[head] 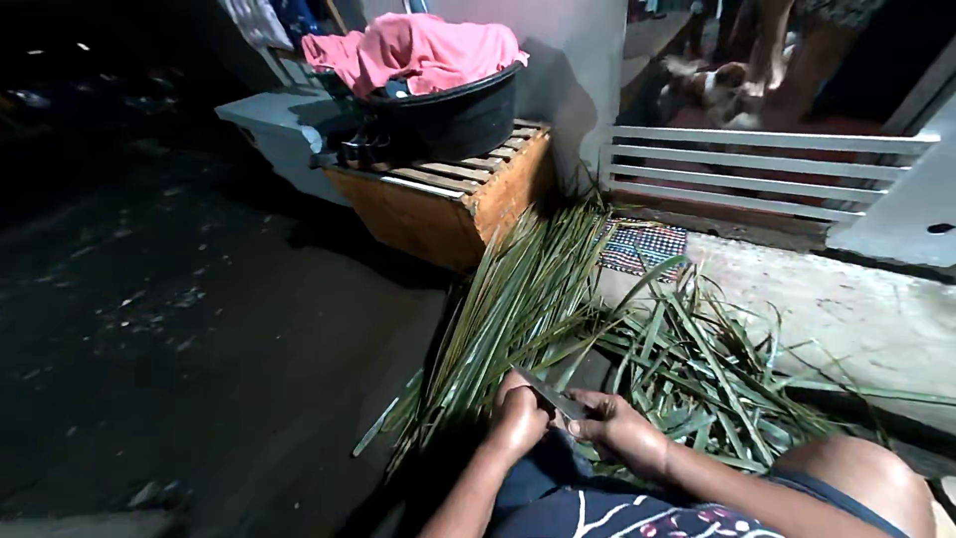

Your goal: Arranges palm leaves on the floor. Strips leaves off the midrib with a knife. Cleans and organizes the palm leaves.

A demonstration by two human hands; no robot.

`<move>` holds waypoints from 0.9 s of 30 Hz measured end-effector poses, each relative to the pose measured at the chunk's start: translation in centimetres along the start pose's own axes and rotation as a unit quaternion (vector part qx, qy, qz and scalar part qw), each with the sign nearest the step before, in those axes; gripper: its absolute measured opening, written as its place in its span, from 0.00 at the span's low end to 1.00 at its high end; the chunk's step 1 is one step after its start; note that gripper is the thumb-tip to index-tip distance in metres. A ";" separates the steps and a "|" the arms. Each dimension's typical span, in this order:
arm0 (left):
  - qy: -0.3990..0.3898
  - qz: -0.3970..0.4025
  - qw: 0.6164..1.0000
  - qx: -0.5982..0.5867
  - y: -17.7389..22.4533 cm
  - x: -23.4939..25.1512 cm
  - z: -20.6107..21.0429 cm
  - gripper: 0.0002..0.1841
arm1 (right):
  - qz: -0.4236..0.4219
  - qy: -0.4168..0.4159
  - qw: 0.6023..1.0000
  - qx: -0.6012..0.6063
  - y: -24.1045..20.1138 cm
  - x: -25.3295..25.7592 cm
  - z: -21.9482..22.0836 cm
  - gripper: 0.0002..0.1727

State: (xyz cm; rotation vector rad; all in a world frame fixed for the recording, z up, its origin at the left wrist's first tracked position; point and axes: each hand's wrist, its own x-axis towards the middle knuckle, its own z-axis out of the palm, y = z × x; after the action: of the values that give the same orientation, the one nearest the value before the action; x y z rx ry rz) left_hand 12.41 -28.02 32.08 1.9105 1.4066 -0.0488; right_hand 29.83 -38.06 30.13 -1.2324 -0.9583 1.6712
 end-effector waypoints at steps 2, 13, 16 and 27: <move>0.035 0.024 0.994 0.097 0.4 0.5 0.9 0.15 | 0.012 0.010 1.000 0.020 0.2 -0.3 -0.2 0.37; 0.025 0.066 0.971 0.229 5.0 -3.6 2.0 0.15 | 0.019 0.106 0.991 0.077 0.5 -0.8 0.7 0.34; 0.050 0.090 0.968 0.230 4.5 -3.7 2.6 0.17 | 0.011 0.157 0.986 0.056 0.9 -0.2 0.9 0.32; 0.093 0.114 0.968 0.205 3.2 -3.9 3.1 0.19 | -0.058 0.222 0.973 -0.017 1.6 1.8 0.2 0.28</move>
State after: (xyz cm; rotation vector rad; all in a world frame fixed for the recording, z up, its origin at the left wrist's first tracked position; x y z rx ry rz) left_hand 14.72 -33.34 33.33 2.4651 1.3643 -0.0551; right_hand 29.07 -36.98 28.07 -1.4627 -0.7641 1.2184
